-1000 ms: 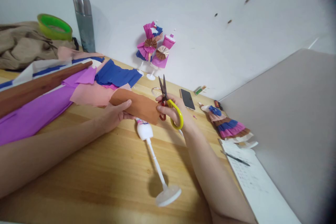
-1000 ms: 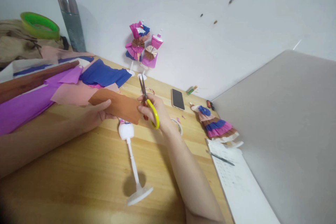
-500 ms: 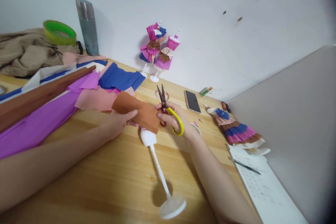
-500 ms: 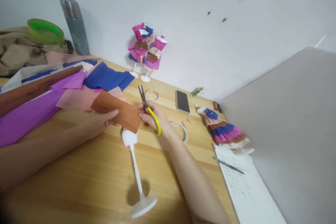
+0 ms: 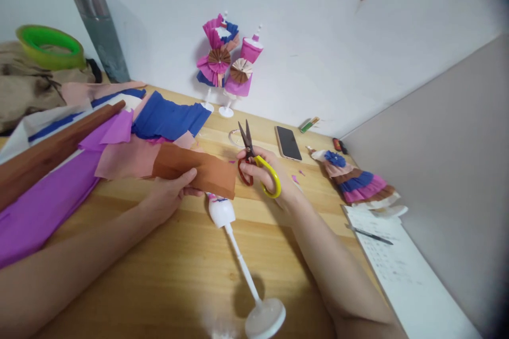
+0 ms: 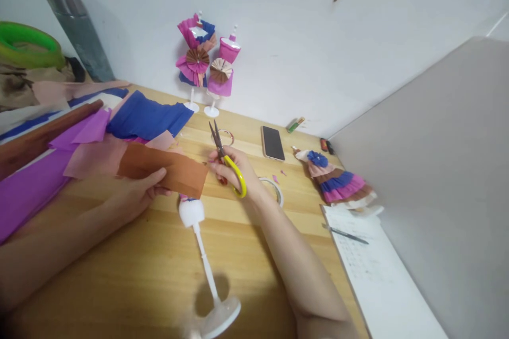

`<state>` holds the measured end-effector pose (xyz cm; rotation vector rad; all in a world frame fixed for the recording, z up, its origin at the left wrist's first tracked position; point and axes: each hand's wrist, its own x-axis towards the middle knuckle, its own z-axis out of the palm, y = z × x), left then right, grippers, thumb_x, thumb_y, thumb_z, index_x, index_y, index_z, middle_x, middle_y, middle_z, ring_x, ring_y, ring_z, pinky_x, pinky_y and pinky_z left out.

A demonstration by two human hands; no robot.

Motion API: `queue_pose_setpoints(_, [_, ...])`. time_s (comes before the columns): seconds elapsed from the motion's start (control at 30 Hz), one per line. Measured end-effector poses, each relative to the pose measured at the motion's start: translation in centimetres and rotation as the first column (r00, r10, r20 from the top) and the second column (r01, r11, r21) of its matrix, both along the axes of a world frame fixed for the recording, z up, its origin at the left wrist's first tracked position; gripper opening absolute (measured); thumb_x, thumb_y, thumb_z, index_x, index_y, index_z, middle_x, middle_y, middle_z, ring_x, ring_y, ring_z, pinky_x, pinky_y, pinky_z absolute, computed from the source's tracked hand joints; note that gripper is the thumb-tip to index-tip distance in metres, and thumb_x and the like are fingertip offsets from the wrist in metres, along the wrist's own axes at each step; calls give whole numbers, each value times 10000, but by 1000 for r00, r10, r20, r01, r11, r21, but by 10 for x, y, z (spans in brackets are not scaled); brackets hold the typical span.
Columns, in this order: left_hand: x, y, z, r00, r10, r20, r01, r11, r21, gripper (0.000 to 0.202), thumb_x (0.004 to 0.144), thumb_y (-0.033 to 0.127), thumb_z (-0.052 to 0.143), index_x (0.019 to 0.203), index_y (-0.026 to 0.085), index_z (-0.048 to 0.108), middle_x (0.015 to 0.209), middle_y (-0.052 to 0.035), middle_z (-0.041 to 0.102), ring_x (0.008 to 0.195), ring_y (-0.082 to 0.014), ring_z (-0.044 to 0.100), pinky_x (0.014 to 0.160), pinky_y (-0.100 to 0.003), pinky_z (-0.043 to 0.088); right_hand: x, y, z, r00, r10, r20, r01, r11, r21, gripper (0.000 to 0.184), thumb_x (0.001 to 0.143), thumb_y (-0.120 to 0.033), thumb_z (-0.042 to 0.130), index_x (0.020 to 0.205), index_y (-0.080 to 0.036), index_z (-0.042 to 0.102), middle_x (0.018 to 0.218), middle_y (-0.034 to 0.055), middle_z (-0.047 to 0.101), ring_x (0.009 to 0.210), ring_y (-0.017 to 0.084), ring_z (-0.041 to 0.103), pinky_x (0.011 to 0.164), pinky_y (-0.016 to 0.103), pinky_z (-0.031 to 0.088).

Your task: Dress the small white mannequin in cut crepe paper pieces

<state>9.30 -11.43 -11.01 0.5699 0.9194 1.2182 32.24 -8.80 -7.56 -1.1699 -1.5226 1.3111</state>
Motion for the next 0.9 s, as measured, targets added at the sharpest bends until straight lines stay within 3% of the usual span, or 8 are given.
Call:
queue_pose_setpoints(0.17, [-1,1,-1,999,-35,-4,35,999,-12,245,696,190,814,916,127,726,928,-43,734,711,-128,673,523,-200,591,8,-3,8,988,145,53,-148,988,51,390,845,-524,640,1018,-177,600,686,-21,515,599,136,497,561,282,418])
queue_pose_setpoints(0.37, [-3,3,1,995,-94,16,93,995,20,296,701,203,816,975,176,708,963,-38,736,718,-158,694,517,-247,609,20,-4,6,949,263,171,-282,955,96,528,880,-609,544,1167,-175,627,844,36,573,752,177,531,715,336,459])
queue_pose_setpoints(0.6, [-2,2,3,995,-98,-28,99,995,19,261,714,202,796,958,177,707,968,-59,739,739,-161,697,512,-231,597,17,-7,27,892,318,321,-368,924,105,487,861,-619,557,927,-145,649,852,44,582,823,209,517,774,331,434])
queue_pose_setpoints(0.8, [1,4,6,999,-46,-11,46,999,15,205,669,176,812,847,172,711,896,-43,741,673,-162,693,490,-241,606,21,-6,30,855,363,372,-413,909,63,517,849,-633,564,963,-133,635,855,29,558,775,179,476,707,286,389])
queue_pose_setpoints(0.9, [-1,9,6,999,-45,18,45,999,10,229,671,145,805,878,173,711,862,-22,738,662,-160,693,488,-242,608,22,-6,29,846,385,369,-434,899,58,511,849,-639,554,919,-137,614,833,15,517,741,157,429,674,274,354])
